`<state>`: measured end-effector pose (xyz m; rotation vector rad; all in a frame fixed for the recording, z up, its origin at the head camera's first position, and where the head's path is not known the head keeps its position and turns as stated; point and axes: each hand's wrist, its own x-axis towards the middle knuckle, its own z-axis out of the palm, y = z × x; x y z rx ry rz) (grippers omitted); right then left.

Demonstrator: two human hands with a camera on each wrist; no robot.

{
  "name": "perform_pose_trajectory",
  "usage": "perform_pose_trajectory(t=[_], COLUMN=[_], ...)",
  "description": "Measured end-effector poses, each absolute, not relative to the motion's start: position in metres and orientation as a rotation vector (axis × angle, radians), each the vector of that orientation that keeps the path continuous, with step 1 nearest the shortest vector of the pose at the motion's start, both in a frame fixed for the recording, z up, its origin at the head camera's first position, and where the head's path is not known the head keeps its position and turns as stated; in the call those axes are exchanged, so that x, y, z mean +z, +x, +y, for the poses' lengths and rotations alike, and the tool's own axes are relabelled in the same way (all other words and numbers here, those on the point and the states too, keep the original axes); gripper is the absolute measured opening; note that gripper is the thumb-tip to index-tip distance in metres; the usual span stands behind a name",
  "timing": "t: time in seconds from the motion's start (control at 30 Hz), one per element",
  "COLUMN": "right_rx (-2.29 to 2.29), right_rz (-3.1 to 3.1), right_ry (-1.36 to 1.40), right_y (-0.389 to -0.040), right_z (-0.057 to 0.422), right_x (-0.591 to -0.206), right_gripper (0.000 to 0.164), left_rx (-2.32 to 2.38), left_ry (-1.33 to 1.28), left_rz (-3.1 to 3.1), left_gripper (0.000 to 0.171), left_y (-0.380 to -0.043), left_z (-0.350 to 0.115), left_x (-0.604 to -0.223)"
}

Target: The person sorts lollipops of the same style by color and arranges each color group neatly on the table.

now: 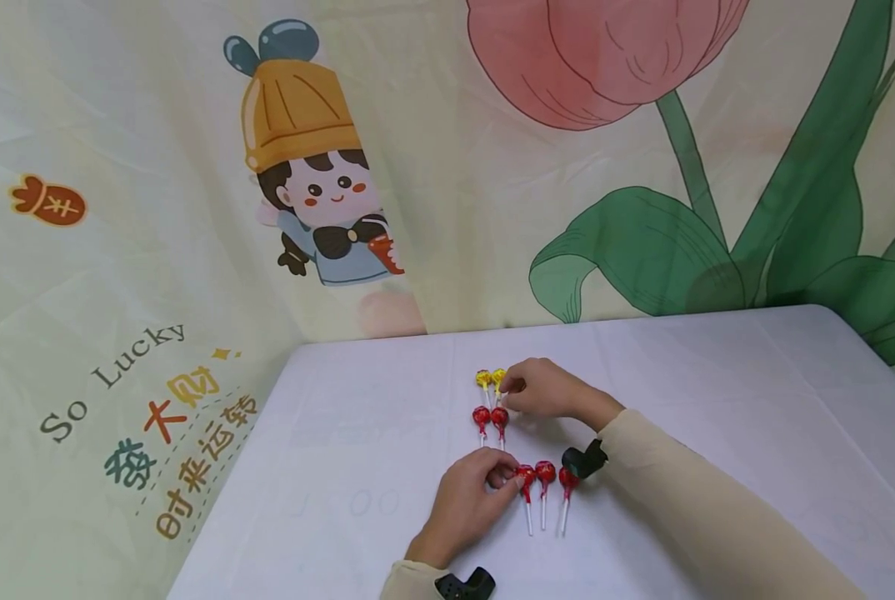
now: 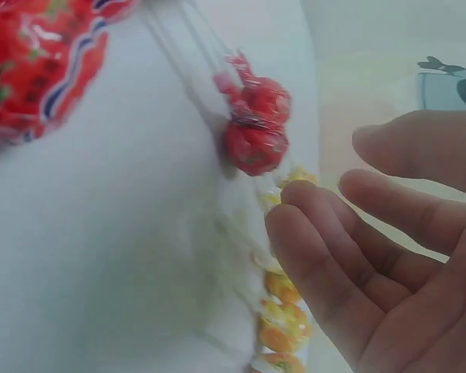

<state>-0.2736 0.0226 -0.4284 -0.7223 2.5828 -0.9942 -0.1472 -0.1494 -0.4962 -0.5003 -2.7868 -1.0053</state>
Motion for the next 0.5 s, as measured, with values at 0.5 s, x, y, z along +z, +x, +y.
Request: perform_pose_trajectory(t=[0.5], right_rx=[-1.213], right_rz=[2.529], right_ry=[-0.684], right_y=[-0.257], right_z=[0.065], right_x=[-0.425], right_gripper=[0.028], left_rx=[-0.976], left_ry=[-0.534], left_rz=[-2.764], left_gripper=[0.016], left_y=[-0.146], left_z=[-0.150], left_x=[-0.495])
